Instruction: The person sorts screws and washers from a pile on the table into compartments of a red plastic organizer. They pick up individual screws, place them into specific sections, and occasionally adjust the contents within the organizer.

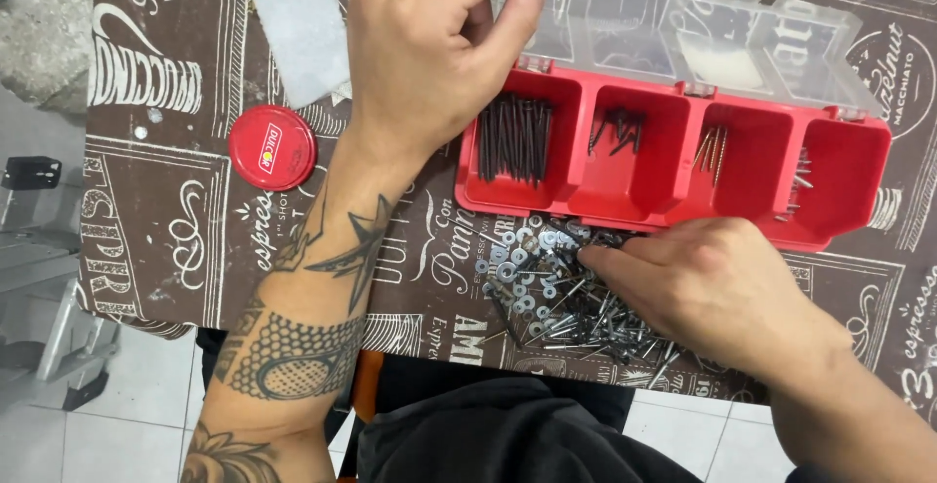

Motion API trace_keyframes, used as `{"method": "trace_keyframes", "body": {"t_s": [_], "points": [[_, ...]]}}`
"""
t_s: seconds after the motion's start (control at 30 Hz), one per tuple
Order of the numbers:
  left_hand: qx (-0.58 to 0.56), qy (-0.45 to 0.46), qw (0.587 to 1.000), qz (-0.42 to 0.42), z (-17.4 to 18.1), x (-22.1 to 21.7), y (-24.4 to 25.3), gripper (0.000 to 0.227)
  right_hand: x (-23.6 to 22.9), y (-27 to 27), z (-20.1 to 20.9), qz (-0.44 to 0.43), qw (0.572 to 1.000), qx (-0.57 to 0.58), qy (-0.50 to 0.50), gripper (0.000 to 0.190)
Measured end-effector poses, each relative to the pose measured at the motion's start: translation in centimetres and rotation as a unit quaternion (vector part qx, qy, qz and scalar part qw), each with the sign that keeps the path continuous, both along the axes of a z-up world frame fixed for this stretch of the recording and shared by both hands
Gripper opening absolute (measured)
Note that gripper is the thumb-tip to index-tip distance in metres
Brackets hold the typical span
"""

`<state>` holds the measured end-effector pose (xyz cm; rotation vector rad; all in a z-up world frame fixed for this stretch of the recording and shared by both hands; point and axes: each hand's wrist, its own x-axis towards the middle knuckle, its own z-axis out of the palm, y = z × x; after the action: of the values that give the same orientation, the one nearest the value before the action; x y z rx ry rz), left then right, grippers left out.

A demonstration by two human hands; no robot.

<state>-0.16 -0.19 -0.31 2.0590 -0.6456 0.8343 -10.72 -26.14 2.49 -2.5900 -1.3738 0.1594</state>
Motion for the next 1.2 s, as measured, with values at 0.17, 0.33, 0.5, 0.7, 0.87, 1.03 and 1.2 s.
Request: {"method": "trace_keyframes", "body": {"t_s": [0.17,0.33,0.5,0.7,0.87,1.03,1.2], "points": [[0.002,0.000,1.000,-0.011,0.0,0.0,0.1,0.028,-0.2,-0.2,0.3,-0.011,1.000,0.000,-0.006,0.010],[0.017,-0.016,1.000,0.006,-0.4,0.1,0.2,0.036,-0.3,-0.5,1.2,-0.028,0.998,-0.017,-0.045,0.003],[0.015,0.002,1.000,-0.009,-0.3,0.0,0.2,0.040,-0.2,-1.1,1.1,-0.044,0.998,-0.025,-0.049,0.008],[0.026,0.004,1.000,0.004,-1.2,0.0,0.3,0.053,0.7,-1.7,2.0,-0.036,0.998,-0.008,-0.042,0.016],[0.033,0.009,0.999,0.007,-2.0,0.0,0.6,0.059,0.9,-1.1,2.2,0.010,0.998,0.028,0.051,0.014],[0.034,-0.003,0.999,-0.022,-0.8,-0.2,0.4,0.058,0.0,-0.4,0.5,0.038,0.992,-0.059,0.102,0.033],[0.035,0.012,0.999,-0.036,-0.1,-0.4,0.1,0.029,-1.1,-0.1,-1.3,0.048,0.987,-0.146,0.043,0.022]]}}
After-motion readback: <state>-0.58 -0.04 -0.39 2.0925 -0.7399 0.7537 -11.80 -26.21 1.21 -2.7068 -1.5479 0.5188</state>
